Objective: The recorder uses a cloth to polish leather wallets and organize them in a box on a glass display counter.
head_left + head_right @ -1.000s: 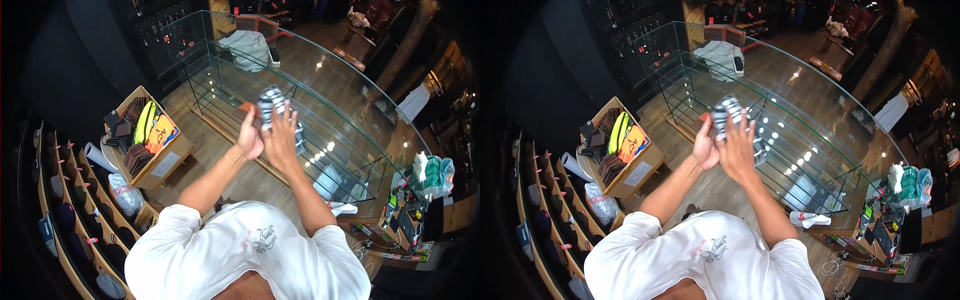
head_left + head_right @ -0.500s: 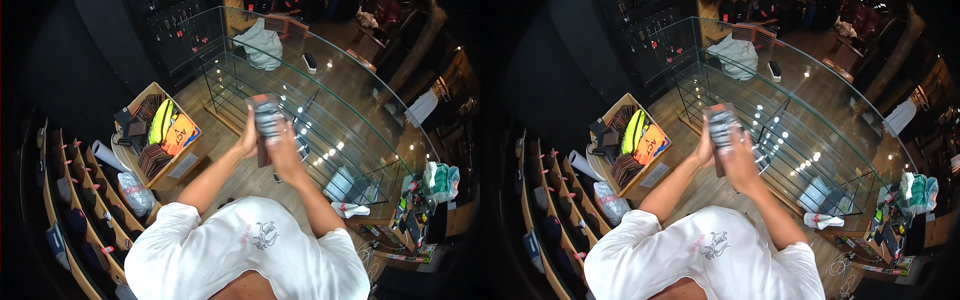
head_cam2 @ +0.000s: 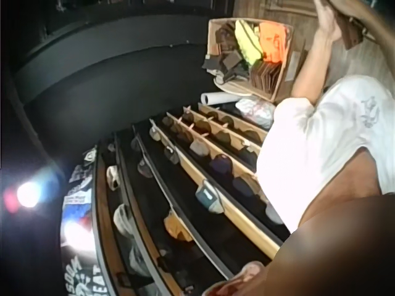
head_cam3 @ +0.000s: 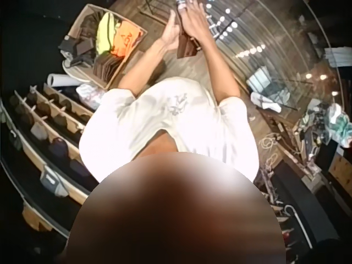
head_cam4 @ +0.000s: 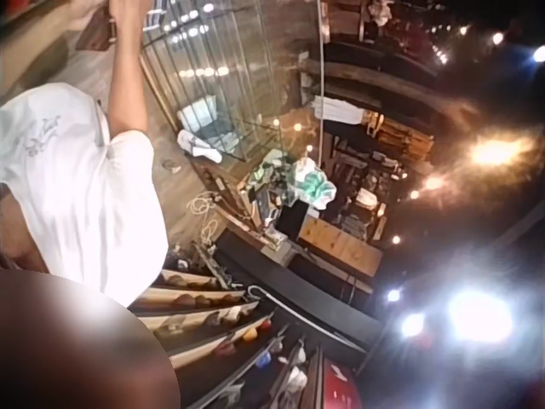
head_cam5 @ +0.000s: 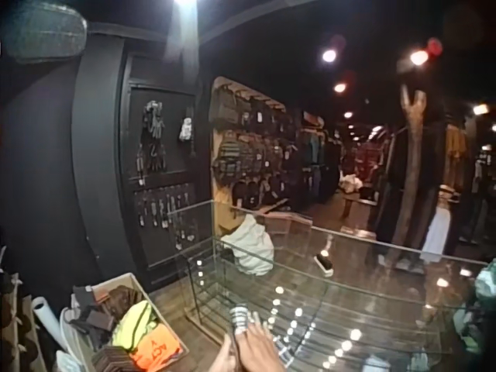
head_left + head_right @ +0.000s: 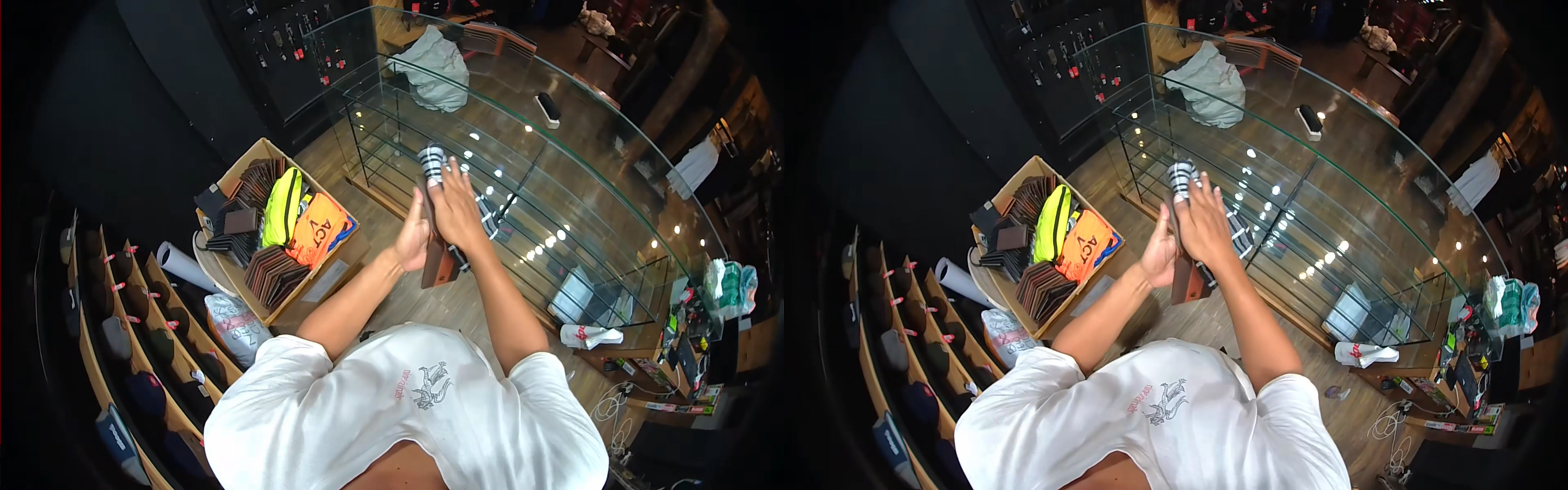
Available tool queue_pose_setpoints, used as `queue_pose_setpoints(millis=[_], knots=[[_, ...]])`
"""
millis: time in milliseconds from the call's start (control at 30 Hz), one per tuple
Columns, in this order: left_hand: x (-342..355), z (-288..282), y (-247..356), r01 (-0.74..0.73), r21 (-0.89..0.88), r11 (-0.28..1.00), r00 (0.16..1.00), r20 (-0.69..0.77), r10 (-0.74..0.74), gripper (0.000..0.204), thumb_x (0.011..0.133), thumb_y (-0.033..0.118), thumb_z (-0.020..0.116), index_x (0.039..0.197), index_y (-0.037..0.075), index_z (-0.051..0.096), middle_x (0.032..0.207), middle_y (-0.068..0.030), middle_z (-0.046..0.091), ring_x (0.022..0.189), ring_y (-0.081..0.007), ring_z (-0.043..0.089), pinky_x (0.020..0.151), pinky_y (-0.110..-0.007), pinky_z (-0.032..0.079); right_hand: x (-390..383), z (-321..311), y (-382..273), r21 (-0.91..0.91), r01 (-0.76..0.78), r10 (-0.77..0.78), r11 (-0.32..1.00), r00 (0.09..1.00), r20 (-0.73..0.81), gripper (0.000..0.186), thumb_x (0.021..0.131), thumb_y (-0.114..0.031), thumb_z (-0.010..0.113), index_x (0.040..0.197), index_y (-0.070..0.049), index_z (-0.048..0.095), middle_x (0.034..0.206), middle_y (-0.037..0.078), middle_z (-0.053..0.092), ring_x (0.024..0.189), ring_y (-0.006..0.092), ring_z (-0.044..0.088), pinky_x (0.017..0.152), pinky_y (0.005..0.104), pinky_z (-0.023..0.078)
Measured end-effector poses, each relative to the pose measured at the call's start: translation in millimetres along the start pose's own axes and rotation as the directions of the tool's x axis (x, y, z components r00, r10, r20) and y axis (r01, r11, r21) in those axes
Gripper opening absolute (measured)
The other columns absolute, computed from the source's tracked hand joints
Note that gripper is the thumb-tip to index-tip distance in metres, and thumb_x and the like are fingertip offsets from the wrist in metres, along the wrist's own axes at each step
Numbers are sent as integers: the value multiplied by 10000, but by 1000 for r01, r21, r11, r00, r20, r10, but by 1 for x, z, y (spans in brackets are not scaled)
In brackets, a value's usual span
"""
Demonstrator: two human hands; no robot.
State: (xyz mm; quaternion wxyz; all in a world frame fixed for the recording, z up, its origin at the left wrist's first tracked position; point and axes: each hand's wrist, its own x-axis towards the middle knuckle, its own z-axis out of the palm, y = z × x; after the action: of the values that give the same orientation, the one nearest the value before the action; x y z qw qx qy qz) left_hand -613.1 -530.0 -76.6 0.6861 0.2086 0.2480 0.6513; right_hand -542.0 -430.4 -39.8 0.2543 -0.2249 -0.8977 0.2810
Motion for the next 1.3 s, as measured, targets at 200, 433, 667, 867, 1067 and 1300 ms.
queue_pose_setpoints(millis=[200, 433, 667, 867, 1067, 1300], knots=[[-7, -34, 37, -136, -229, 964, 985, 75, 157, 746, 987, 693, 289, 1560, 216, 299, 1561, -132, 379, 1428, -323, 379, 1145, -508, 365, -30, 22, -51, 14, 96, -97, 995, 990, 105, 570, 982, -241, 420, 1482, 32, 392, 1601, 167, 298, 1511, 362, 187, 1230, 510, 120], [-3, -57, 36, -200, -128, 971, 978, 37, 206, 926, 919, 807, 211, 1551, 138, 320, 1541, -177, 403, 1417, -295, 410, 1166, -460, 342, -39, 49, -26, 70, 48, -51, 996, 998, 39, 574, 1043, -310, 355, 1449, 93, 390, 1530, 288, 354, 1497, 397, 201, 1229, 490, 130], [32, -79, 56, 0, 245, 970, 949, -307, 77, 702, 945, 585, 587, 1358, 22, 522, 1192, -114, 633, 1085, -192, 620, 912, -369, 526, -47, 8, 32, 754, -526, 650, 394, 739, 176, 681, 1042, -515, 370, 1393, 57, 485, 1377, 171, 558, 1273, 234, 509, 1110, 338, 331], [63, -42, 51, -174, 501, 848, 895, -278, 348, 382, 987, 114, 629, 1329, 48, 475, 1221, -84, 627, 1063, -136, 614, 894, -298, 516, 11, 24, 58, 514, -325, 431, 794, 897, -98, 533, 1059, -432, 386, 1357, -1, 482, 1198, 214, 645, 1083, 346, 616, 968, 416, 442], [92, -44, 57, -227, 307, 924, 890, -320, 325, 449, 1026, 152, 514, 1446, 34, 409, 1346, -98, 565, 1256, -183, 528, 1069, -361, 433, 61, 6, 67, 248, 21, 74, 969, 927, -368, 505, 1026, -208, 429, 1472, 25, 390, 1509, 278, 401, 1438, 397, 337, 1180, 427, 253], [126, -52, 60, -232, -20, 973, 969, -90, 229, 708, 1044, 567, 249, 1540, 62, 282, 1532, -139, 411, 1383, -265, 452, 1147, -443, 373, 96, -17, 112, -61, 285, -262, 957, 932, 250, 553, 1027, -307, 392, 1502, -24, 392, 1652, 123, 195, 1523, 401, 88, 1212, 565, 34]])
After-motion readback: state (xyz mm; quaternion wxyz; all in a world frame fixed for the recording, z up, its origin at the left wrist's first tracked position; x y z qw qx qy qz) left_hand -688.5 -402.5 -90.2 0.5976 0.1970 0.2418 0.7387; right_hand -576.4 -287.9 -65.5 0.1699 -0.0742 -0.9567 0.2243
